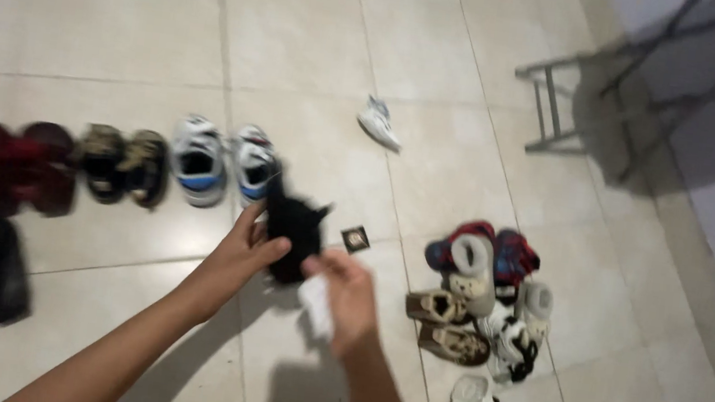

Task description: The person sits on the floor and wipes a black shoe with a white wipe, turning it to clean the upper and sole. They then wipe a second black shoe in the same way. Several other shoes are arranged on the floor nearby.

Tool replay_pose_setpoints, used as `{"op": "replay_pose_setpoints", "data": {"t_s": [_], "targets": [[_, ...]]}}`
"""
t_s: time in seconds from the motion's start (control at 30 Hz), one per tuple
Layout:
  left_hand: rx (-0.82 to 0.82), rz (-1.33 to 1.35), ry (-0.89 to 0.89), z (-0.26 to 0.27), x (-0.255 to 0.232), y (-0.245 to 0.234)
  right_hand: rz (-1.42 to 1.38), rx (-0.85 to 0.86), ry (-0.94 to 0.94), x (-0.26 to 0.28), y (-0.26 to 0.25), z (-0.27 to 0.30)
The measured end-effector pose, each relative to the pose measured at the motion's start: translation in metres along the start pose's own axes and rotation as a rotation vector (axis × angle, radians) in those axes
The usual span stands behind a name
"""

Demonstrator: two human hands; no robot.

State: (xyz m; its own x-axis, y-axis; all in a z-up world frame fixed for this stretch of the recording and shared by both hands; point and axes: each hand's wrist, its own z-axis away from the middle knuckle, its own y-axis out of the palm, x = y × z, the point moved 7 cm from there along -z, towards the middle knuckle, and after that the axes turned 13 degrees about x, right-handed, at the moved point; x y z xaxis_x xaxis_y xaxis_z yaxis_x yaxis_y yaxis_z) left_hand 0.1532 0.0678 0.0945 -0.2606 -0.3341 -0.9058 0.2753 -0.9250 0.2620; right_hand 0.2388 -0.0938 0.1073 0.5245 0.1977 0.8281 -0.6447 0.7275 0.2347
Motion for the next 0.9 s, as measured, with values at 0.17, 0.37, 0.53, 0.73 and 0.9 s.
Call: {"op": "replay_pose_setpoints", "data": {"t_s": [0.17, 0.37, 0.53, 0.73, 0.9], "targets": [[-0.093, 0.031, 0.213, 0.066, -0.076, -0.024, -0.078, 0.236, -0.05, 0.033, 0.102, 0.061], [-0.168, 0.282, 0.219, 0.141, -0.134, -0.019, 0.032, 0.01, -0.474, 0.139, 0.13, 0.149], [-0.115, 0.295, 0.195, 0.168, -0.129, 0.014, 0.295, 0.141, -0.838, 0.206, 0.202, 0.234], [0.049, 0.494, 0.251, 0.189, -0.238, 0.023, 1.274, 0.137, -1.234, 0.21, 0.257, 0.287], [0.095, 0.198, 0.31, 0.144, -0.325, 0.011, 1.192, 0.041, -1.326, 0.263, 0.245, 0.271]]}}
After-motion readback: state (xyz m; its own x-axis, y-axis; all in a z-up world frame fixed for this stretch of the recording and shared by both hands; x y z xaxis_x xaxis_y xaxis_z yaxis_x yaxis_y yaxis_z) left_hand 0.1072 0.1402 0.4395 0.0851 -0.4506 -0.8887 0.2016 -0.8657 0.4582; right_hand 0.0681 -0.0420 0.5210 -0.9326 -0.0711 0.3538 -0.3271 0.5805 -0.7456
